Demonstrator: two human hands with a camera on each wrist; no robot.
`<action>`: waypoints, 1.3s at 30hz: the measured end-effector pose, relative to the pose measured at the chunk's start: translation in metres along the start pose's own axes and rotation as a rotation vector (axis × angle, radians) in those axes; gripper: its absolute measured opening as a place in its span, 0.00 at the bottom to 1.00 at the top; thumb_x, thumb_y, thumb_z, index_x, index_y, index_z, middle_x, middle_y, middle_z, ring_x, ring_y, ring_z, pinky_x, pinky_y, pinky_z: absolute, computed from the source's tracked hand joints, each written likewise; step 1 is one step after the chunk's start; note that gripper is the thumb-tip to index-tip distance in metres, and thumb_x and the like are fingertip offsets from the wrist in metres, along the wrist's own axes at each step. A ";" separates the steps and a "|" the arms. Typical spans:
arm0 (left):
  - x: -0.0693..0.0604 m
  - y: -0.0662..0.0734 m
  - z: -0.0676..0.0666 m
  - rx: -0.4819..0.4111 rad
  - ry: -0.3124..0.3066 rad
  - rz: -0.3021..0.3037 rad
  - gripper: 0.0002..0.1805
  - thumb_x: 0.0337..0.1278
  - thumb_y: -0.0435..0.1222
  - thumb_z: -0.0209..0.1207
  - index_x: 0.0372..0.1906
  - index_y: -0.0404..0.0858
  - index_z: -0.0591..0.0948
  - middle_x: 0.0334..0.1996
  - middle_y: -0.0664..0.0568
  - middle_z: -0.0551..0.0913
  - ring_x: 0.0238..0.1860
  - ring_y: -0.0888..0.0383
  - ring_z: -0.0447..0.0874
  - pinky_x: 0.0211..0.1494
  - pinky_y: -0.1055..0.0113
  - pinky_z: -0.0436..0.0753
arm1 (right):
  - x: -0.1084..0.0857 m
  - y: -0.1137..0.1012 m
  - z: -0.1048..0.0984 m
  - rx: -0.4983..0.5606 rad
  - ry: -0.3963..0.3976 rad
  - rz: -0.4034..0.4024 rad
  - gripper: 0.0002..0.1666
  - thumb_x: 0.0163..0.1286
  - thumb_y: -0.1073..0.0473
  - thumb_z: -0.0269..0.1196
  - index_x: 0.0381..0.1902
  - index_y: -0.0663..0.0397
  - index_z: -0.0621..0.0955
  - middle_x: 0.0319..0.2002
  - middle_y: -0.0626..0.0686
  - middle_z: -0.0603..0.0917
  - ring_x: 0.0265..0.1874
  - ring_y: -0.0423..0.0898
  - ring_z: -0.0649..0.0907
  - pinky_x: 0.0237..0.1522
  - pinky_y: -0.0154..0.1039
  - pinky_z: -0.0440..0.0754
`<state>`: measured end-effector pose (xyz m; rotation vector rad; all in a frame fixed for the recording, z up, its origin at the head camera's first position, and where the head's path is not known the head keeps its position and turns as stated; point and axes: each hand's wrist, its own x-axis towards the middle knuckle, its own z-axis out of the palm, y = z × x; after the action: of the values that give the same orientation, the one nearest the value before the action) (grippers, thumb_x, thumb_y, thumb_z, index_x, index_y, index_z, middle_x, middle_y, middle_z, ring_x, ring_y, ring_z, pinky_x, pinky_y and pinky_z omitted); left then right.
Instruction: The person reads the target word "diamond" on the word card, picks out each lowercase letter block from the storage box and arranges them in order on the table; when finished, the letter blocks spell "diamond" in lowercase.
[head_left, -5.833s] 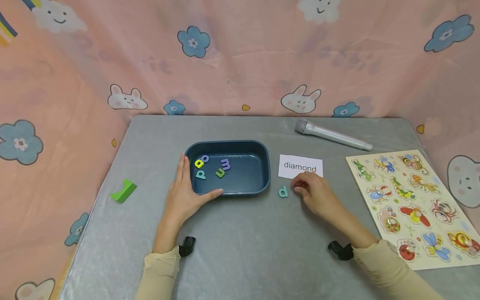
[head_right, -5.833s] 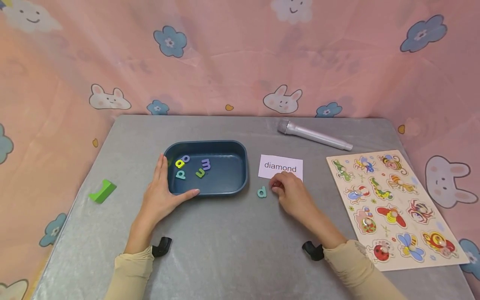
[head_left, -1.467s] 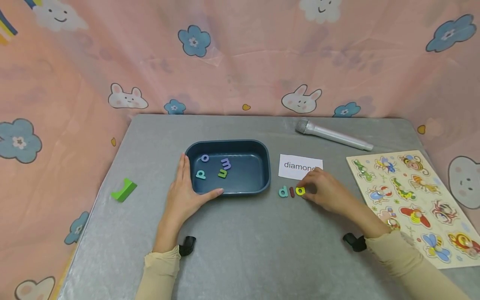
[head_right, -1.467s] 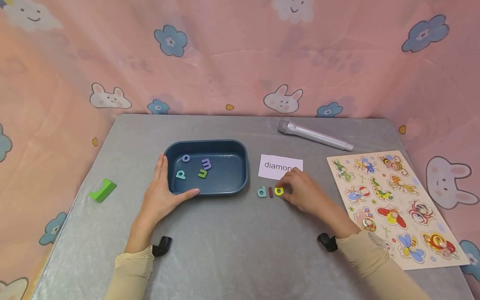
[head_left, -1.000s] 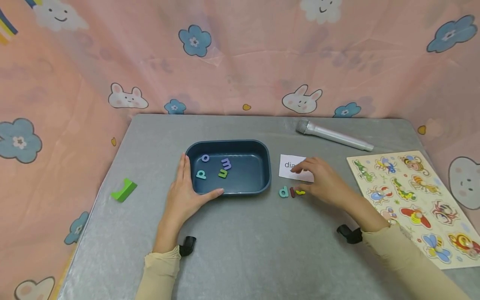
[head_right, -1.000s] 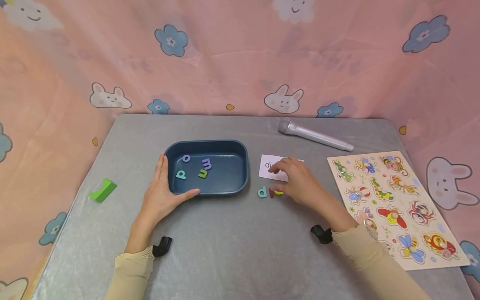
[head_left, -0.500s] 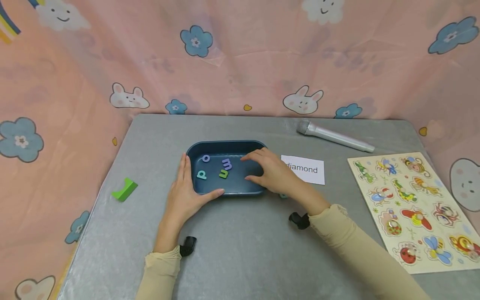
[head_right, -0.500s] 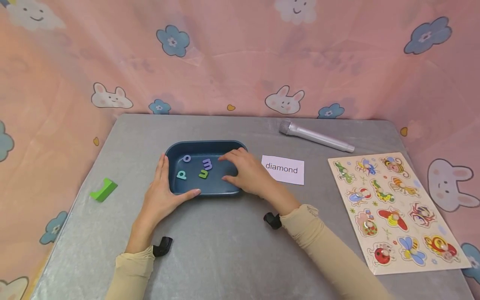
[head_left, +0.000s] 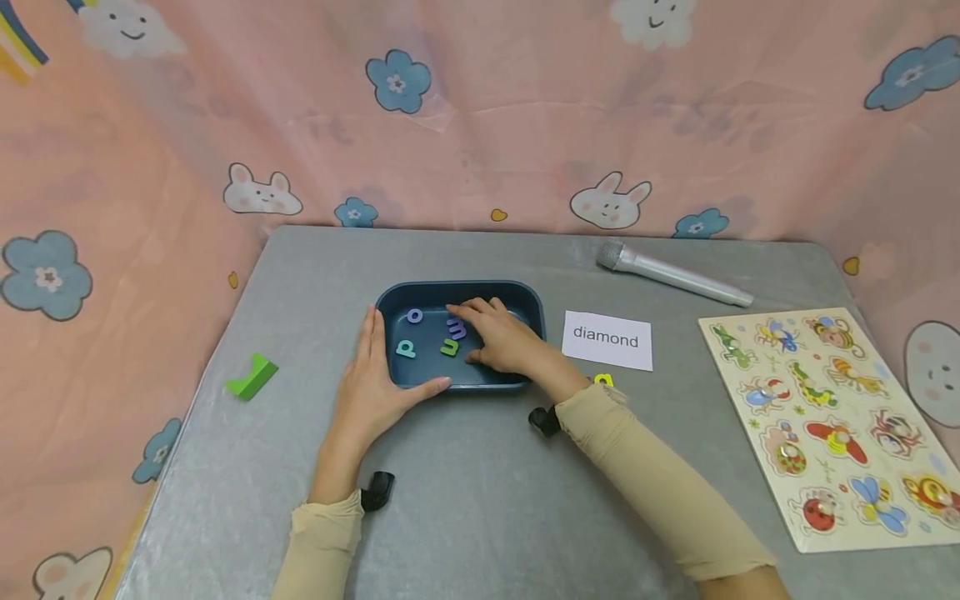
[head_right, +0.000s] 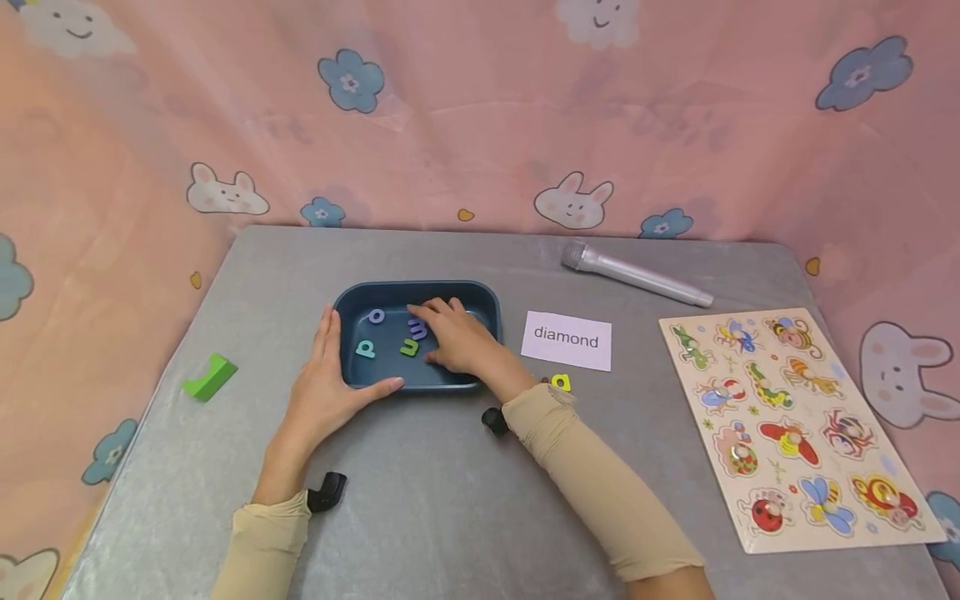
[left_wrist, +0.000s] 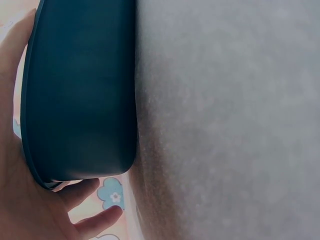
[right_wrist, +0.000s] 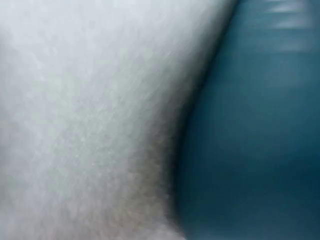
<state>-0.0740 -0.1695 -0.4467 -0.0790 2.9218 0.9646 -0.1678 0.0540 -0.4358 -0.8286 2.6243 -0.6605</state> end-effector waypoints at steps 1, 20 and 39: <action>0.000 0.000 0.000 0.000 -0.001 0.000 0.80 0.43 0.75 0.71 0.87 0.49 0.33 0.89 0.54 0.33 0.80 0.30 0.60 0.74 0.28 0.67 | 0.002 0.001 0.001 0.000 0.007 0.004 0.46 0.71 0.55 0.74 0.82 0.45 0.68 0.78 0.56 0.70 0.70 0.58 0.72 0.72 0.59 0.75; 0.001 0.001 0.002 -0.003 -0.008 -0.014 0.80 0.42 0.75 0.72 0.87 0.50 0.33 0.89 0.54 0.33 0.77 0.28 0.64 0.74 0.28 0.68 | -0.002 0.002 0.001 0.151 0.102 -0.066 0.17 0.79 0.67 0.61 0.62 0.54 0.85 0.46 0.56 0.83 0.41 0.49 0.79 0.46 0.44 0.80; -0.001 0.002 0.000 0.000 -0.003 -0.025 0.80 0.41 0.75 0.72 0.87 0.52 0.32 0.89 0.55 0.33 0.79 0.32 0.63 0.74 0.29 0.68 | -0.108 0.047 -0.045 0.539 0.349 0.074 0.17 0.76 0.68 0.65 0.59 0.59 0.87 0.51 0.58 0.84 0.44 0.50 0.87 0.48 0.30 0.87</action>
<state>-0.0730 -0.1682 -0.4454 -0.1139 2.9109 0.9595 -0.1233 0.1683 -0.4052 -0.4805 2.5345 -1.5156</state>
